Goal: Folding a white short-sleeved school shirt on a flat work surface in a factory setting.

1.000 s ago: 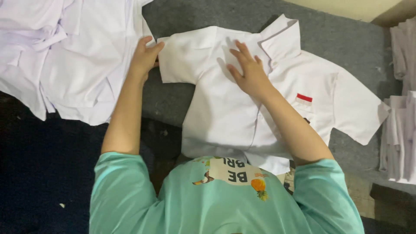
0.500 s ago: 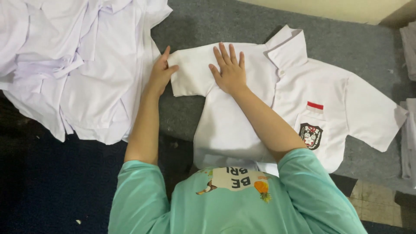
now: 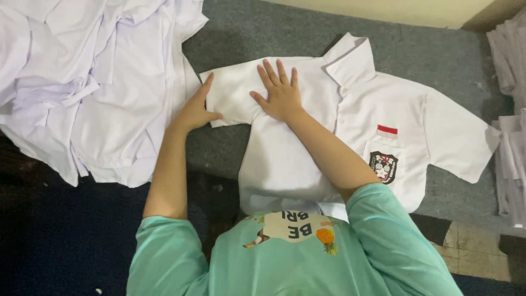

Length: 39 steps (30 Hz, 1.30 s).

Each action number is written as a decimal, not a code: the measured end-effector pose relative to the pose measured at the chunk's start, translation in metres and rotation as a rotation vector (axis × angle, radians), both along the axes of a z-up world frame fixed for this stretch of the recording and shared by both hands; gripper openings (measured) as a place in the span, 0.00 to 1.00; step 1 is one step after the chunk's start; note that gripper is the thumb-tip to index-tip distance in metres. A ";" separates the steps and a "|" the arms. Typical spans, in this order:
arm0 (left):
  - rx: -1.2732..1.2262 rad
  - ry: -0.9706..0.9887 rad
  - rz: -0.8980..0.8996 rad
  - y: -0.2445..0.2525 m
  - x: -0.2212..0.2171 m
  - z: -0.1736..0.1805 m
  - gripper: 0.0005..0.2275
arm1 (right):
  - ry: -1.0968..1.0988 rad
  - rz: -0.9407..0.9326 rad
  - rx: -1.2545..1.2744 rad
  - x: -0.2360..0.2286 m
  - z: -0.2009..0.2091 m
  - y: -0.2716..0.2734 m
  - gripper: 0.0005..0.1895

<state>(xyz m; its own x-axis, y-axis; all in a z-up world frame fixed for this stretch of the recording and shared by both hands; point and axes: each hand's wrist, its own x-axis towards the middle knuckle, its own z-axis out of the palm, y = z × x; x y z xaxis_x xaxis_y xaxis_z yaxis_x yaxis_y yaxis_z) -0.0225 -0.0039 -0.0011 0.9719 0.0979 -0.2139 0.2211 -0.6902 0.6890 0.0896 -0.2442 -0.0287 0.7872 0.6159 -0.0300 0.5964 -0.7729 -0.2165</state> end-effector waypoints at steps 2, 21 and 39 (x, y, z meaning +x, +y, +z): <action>0.084 0.011 0.021 0.000 0.006 0.001 0.52 | -0.019 -0.006 0.026 0.012 -0.001 -0.008 0.42; 0.263 -0.330 -0.042 -0.241 0.230 -0.073 0.27 | -0.633 0.100 0.355 0.068 0.012 -0.215 0.23; 0.057 -0.824 0.021 -0.251 0.194 -0.062 0.07 | -0.368 -0.289 0.158 0.058 -0.010 -0.234 0.17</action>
<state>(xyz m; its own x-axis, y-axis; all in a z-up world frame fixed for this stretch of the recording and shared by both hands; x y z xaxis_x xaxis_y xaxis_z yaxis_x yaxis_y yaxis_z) 0.1716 -0.2554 -0.0632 0.8132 0.1066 0.5722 -0.3267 -0.7301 0.6003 0.1472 -0.4780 -0.0383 0.8674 0.3449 0.3586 0.4211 -0.8928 -0.1598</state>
